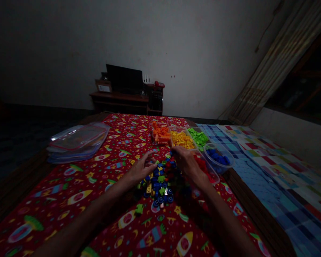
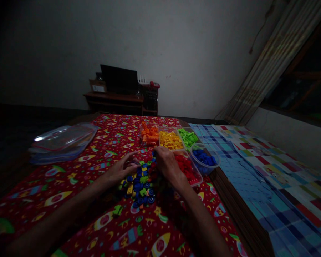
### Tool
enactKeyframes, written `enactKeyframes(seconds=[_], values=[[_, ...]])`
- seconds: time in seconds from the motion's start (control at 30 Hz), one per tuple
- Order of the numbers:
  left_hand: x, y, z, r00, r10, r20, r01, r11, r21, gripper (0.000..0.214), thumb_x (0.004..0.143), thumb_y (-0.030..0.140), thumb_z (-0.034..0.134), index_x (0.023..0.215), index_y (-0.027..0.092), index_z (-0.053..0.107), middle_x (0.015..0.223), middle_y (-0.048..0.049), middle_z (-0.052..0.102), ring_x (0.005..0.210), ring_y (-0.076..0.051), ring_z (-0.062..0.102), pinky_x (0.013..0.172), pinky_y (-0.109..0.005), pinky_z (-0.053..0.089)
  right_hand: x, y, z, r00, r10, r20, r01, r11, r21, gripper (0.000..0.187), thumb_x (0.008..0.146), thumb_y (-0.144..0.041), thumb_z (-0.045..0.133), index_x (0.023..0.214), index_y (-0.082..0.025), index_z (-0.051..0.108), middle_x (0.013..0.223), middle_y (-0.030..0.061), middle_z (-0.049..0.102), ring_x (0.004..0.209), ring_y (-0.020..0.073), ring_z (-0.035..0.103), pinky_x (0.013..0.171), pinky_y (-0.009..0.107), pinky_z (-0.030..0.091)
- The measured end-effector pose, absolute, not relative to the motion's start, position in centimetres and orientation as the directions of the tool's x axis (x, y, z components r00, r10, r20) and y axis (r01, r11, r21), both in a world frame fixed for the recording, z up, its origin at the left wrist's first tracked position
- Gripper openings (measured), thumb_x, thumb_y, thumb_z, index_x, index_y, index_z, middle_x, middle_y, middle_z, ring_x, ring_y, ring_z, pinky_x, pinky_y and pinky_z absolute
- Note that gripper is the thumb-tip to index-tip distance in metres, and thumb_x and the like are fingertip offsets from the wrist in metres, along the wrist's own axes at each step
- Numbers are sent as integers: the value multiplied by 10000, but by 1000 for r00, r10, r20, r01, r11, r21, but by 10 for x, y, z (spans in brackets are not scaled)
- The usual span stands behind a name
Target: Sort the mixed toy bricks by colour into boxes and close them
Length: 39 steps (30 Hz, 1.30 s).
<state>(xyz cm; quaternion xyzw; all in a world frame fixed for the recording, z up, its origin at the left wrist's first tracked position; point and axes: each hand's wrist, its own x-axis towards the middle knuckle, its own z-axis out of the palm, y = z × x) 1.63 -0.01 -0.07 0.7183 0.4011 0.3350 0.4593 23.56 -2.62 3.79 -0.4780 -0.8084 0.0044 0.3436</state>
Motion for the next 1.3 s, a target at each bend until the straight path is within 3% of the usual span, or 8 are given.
enactKeyframes(seconds=[0.1,0.2,0.33,0.43,0.67,0.9,1.13,1.3], values=[[14,-15,8,538,782,315,450,-583,677,434,880,398,479,1261,190,503,1200,-117,598,1118,-251,563,970,-410,454,290,-18,57,-128,772,622,875,383,-295,271,815,-90,420,973,-155,631,937,98,669,828,184,609,752,279,459],[22,-48,9,773,516,369,356,-834,421,382,915,364,444,1266,231,513,1336,-85,528,1273,-239,438,1069,-408,356,342,-12,67,-9,808,589,959,174,-224,270,810,-125,434,965,-144,654,933,116,685,811,197,623,753,291,457],[41,-94,-3,937,221,272,152,-955,256,432,869,421,534,1279,291,504,1384,-33,497,1347,-246,335,1153,-464,178,384,-15,64,121,879,462,988,-62,-141,287,805,-127,427,950,-134,674,879,126,695,807,211,633,746,297,458],[53,-106,-13,951,151,270,105,-979,177,397,886,399,509,1264,280,516,1340,-32,537,1348,-231,330,1161,-445,143,392,-25,55,129,908,398,988,-84,-129,288,789,-136,458,991,-149,663,949,126,691,886,216,628,790,304,470],[59,-70,-15,931,183,314,183,-983,32,205,930,258,443,1057,263,604,1147,-8,634,1286,-203,408,1156,-418,130,355,-34,47,15,842,540,968,123,-217,314,818,-134,428,1043,-146,647,1005,141,687,916,228,645,827,360,500],[47,-33,-18,889,321,325,338,-941,6,200,932,254,443,1052,248,603,1126,-31,639,1282,-209,423,1144,-451,154,276,-66,35,-345,763,546,805,539,-246,354,860,-97,418,1162,-173,588,1151,130,633,1077,217,593,899,376,503],[-3,-29,-10,868,389,308,379,-921,97,373,922,303,454,1289,341,508,1397,-4,498,1338,-212,363,1152,-476,138,237,-123,-31,-402,788,466,851,510,-127,517,868,-218,514,1373,-157,419,1467,221,313,1370,330,282,1005,513,427],[-58,-45,-35,716,627,308,627,-771,113,505,883,441,486,1377,370,409,1494,-35,353,1397,-325,220,1097,-619,152,243,-139,-52,-401,795,455,852,506,-133,707,855,-251,559,1476,-192,226,1546,183,91,1409,340,117,1047,533,370]])
